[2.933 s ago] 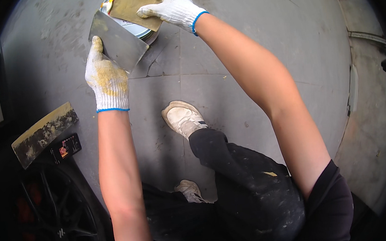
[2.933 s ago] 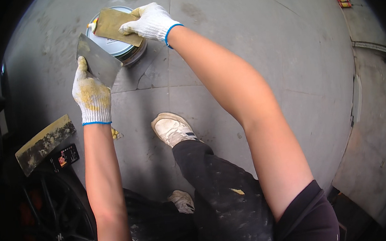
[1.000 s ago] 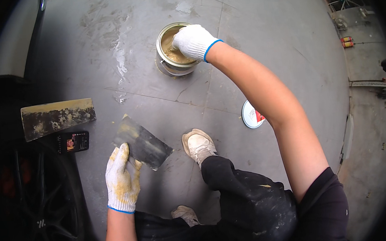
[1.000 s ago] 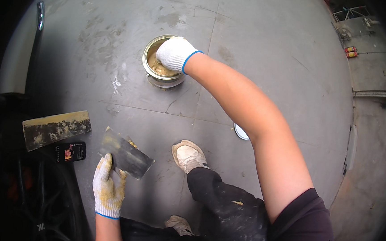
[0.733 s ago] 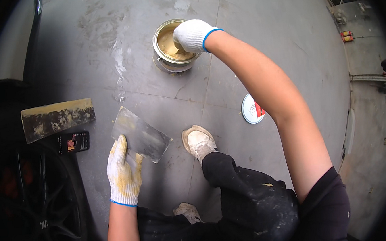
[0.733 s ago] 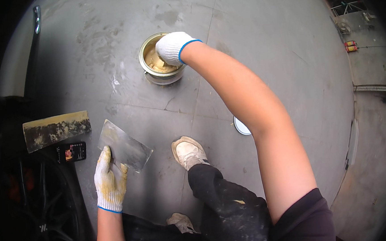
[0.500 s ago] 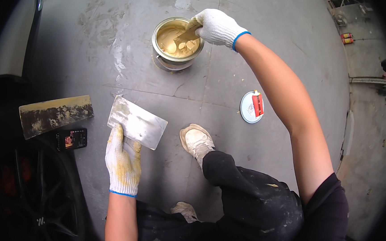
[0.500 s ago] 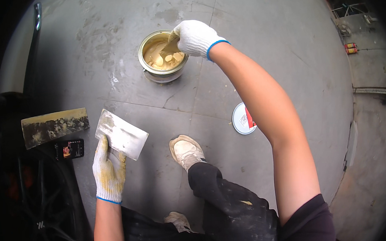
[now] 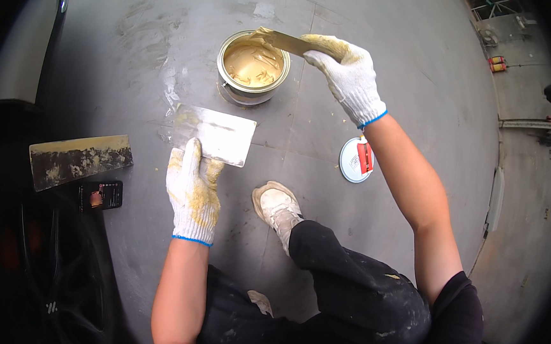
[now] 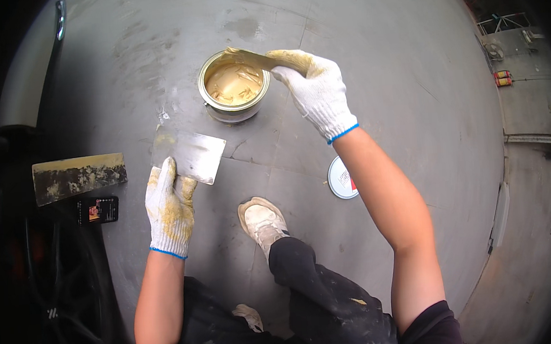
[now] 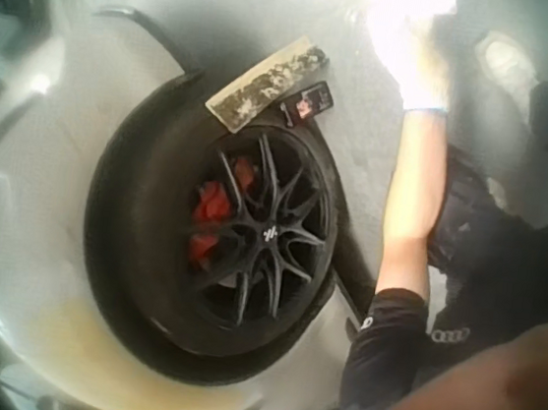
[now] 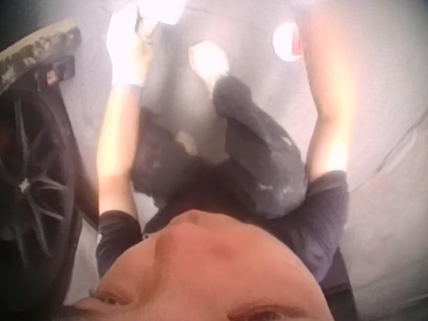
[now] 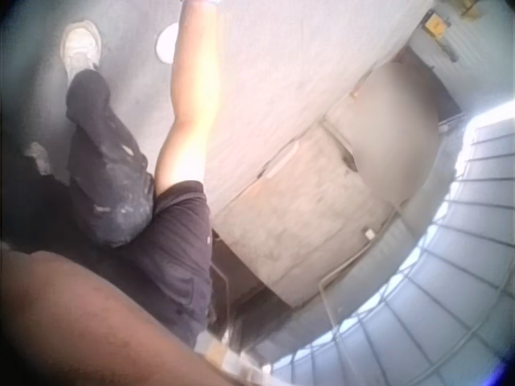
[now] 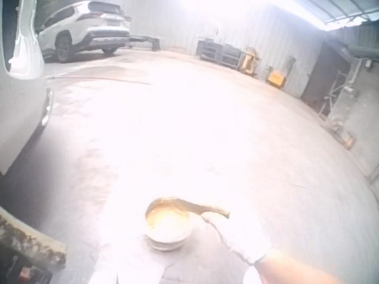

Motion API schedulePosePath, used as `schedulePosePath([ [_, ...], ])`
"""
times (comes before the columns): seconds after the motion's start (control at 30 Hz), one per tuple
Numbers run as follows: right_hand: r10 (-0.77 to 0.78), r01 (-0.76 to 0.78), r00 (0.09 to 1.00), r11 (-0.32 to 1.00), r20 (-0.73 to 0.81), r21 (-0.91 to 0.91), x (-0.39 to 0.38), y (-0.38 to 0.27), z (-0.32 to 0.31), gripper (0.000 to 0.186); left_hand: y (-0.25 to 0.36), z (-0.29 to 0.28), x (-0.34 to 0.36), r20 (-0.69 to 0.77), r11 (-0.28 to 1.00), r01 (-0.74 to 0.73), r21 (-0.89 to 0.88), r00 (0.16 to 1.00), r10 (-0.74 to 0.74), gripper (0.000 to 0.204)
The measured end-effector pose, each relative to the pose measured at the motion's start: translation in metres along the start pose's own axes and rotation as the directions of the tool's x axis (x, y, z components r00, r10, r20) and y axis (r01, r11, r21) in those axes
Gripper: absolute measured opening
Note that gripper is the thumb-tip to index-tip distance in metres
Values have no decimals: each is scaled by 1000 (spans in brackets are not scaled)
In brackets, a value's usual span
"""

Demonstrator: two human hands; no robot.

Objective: The person kneels beside a car and applies a yellow body filler to the front wheel arch using a putty knife. They scoop filler from a can, mix it with a hardener, and spread it over the surface.

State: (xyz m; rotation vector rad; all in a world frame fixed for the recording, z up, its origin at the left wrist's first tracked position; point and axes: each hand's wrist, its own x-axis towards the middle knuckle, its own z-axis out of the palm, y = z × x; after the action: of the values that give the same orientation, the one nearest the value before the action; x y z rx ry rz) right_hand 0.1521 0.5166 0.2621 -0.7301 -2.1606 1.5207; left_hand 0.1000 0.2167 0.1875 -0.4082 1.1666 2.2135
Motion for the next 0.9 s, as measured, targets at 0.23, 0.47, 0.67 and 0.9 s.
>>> schedulePosePath([
  [0.23, 267, -282, 959, 859, 94, 428, -80, 4, 37, 42, -6, 29, -3, 46, 1000, 4, -11, 999, -3, 27],
  [0.47, -375, 442, 866, 884, 329, -155, -80, 14, 28, 30, 4, 25, -9, -25, 993, -106, 58, 994, 108, 15],
  [0.67, -439, 600, 799, 527, 412, -602, -18, 1, 12, 27, 25, 7, -1, -41, 995, -100, -26, 994, 99, 11],
  [0.9, 58, 400, 907, 184, 417, -898, 66, 22, 85, 31, 37, -13, -6, -80, 991, -127, 30, 988, 129, 20],
])
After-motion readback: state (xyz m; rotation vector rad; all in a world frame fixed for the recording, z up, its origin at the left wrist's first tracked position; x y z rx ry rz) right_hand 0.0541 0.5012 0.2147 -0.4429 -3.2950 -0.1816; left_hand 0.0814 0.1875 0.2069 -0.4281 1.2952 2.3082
